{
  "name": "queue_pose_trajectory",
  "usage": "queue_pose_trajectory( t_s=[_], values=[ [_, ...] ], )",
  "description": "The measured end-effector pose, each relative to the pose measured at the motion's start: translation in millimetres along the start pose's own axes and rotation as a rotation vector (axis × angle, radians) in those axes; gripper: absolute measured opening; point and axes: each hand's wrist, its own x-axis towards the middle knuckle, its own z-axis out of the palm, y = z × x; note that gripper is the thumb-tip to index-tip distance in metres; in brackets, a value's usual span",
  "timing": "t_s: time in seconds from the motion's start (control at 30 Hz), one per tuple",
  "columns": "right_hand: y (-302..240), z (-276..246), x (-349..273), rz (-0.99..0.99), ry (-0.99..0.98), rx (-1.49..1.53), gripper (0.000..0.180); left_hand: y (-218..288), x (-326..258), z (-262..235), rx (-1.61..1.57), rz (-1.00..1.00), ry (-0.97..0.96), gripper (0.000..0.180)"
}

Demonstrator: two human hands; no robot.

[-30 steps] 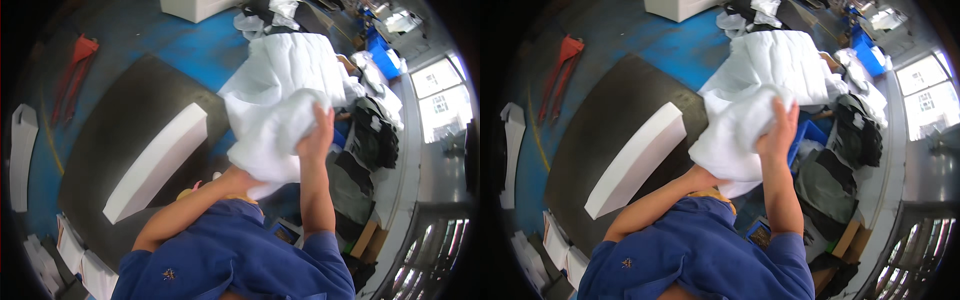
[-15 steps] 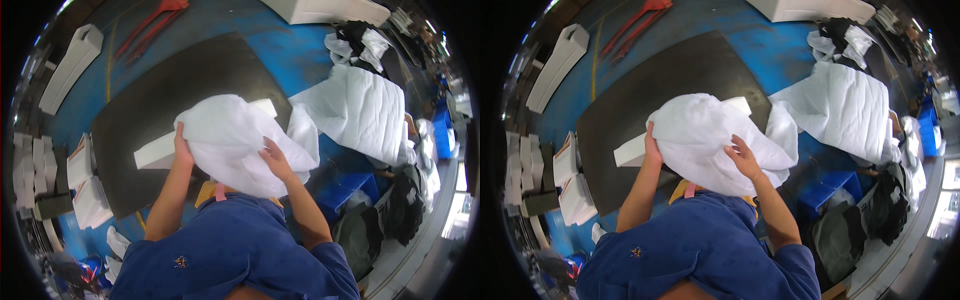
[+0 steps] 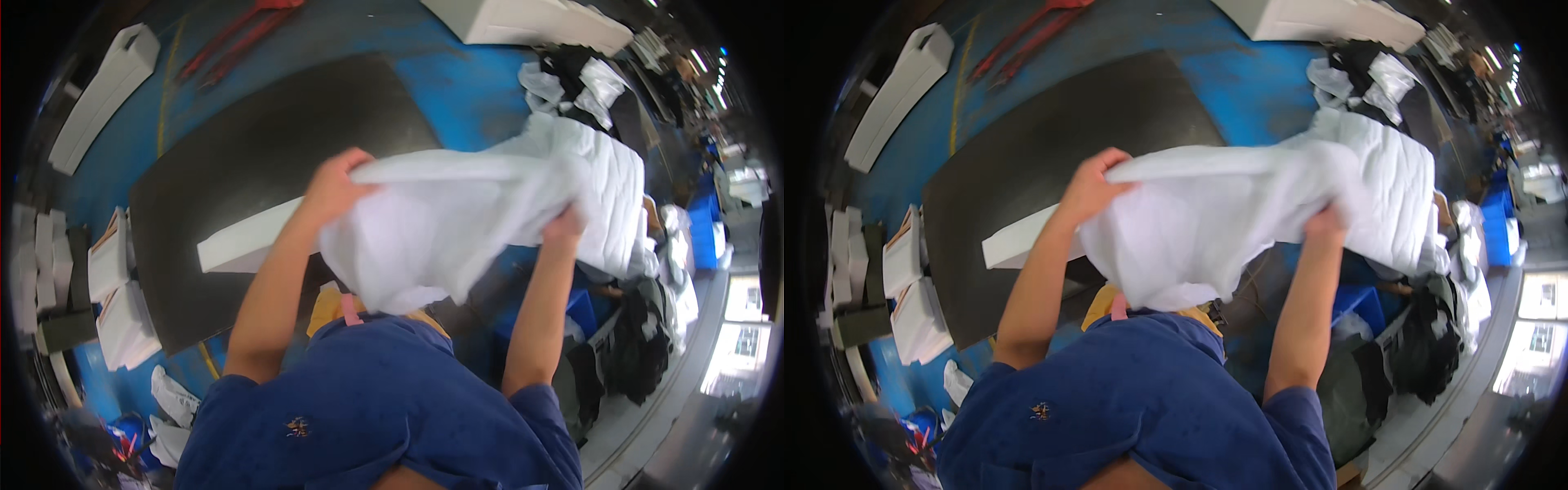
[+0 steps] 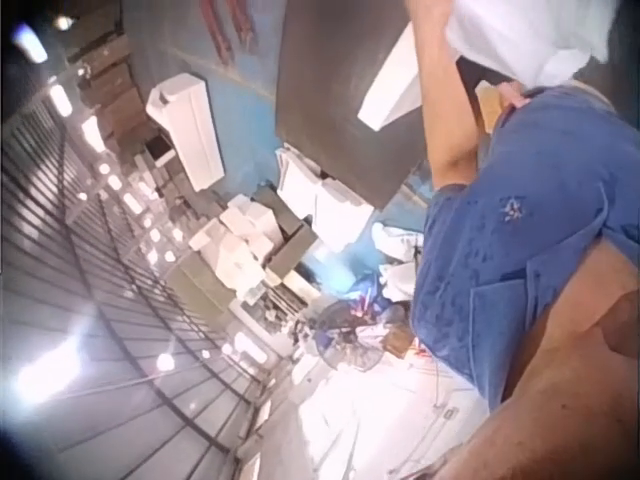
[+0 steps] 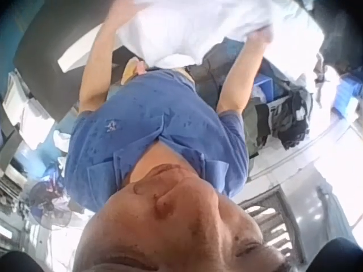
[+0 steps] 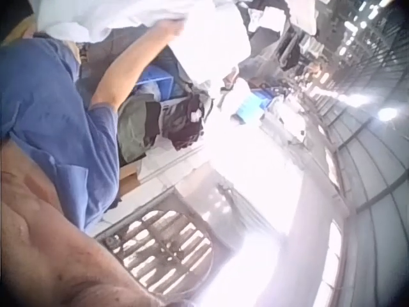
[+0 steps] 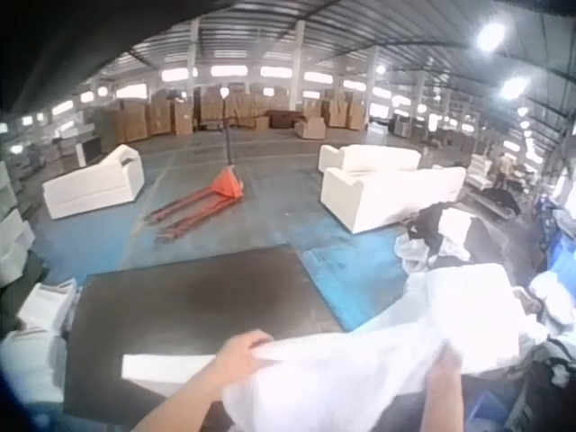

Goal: Wrap a white foam piece around a wooden frame and fit a green fabric cover over the assembly, using scissors to trim materials.

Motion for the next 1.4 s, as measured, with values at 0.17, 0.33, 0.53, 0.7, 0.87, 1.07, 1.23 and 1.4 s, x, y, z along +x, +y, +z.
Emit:
queue_pose_trajectory(
  t_s=[0.17, 0.33, 0.53, 0.7, 0.87, 1.07, 1.23, 1.4],
  values=[
    [-95.4, -20.3, -20.5, -0.257, -0.104, 0.057, 0.052, 6.9, 32.2, 61.6, 0.428, 0.389, 0.479, 0.054],
    [-137.6, -3.3, -57.2, -0.434, -0.256, 0.070, 0.048, 15.0, -27.7, 196.5, 0.308, 0.621, -0.435, 0.122],
    [-190.3, 45.0, -95.1, -0.730, 0.213, -0.003, 0.041, 17.2, -18.3, 263.3, 0.359, 0.806, -0.379, 0.122],
    [-237.5, 59.5, -136.1, -0.604, -0.118, 0.086, 0.037, 55.8, 41.6, 242.4, 0.054, 0.804, 0.163, 0.124],
    [-276.3, 59.7, -146.4, -0.750, 0.238, -0.133, 0.037, 115.9, 89.3, 210.6, 0.034, 0.703, -0.105, 0.124],
    [-313.6, 50.3, -145.2, -0.884, 0.346, -0.451, 0.042, 90.5, 50.9, 276.1, 0.528, 0.992, -0.872, 0.102],
    [-328.9, 35.2, -160.4, -0.969, 0.337, -0.363, 0.058, 5.0, 34.6, 264.7, 0.807, 0.803, -0.871, 0.085],
    [-331.1, 45.5, -148.1, -0.820, 0.312, -0.335, 0.050, -0.9, 20.0, 258.4, 0.047, 0.407, -1.182, 0.077]
  ],
)
